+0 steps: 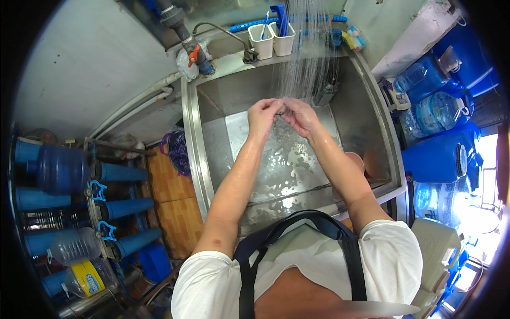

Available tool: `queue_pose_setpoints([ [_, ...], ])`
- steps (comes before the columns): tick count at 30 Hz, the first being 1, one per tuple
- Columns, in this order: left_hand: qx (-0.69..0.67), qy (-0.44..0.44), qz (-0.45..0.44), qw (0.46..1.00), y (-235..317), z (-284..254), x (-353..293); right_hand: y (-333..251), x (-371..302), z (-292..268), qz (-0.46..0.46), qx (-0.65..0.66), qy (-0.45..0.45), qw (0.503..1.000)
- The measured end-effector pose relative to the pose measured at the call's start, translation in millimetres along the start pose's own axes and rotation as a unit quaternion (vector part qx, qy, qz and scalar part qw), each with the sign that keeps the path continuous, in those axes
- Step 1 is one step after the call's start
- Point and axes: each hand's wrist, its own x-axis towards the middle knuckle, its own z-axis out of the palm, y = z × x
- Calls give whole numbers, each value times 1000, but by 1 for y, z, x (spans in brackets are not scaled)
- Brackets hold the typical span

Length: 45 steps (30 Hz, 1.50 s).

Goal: The person washes a plastic container lid under running water, then places it on a shelf with other containers. They then retrieve a small purple seal and apply it to the neck of a blue water jug, repeating this process for several jugs.

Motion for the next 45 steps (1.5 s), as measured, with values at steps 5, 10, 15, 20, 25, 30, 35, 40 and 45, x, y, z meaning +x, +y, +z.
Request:
queue_pose_setpoints([
  [5,-303,42,-36,951,-5,13,-18,5,-16,10,-104,-185,58,976],
  [10,-320,53,34,945,-16,35,-30,-9,-23,-7,-81,-171,67,980],
  [15,-326,68,59,941,-26,59,-41,-30,-28,-22,-187,-430,61,881],
  [20,-164,6,-52,985,-21,41,-39,-41,-41,-16,-390,-640,30,662],
  [25,-1,-55,-35,998,-26,23,-34,-42,-46,-13,-424,-705,-51,566],
  [30,-52,-58,38,996,-42,16,-40,-33,-31,-23,-210,-509,-15,835],
  [35,-150,-39,70,985,-66,13,-51,-7,-28,-37,-58,-341,58,937],
  [40,-175,26,-47,983,-86,3,-69,17,-42,-33,-102,-435,95,890],
  [45,275,49,88,956,-90,-5,-79,20,-46,-18,-227,-568,31,790],
])
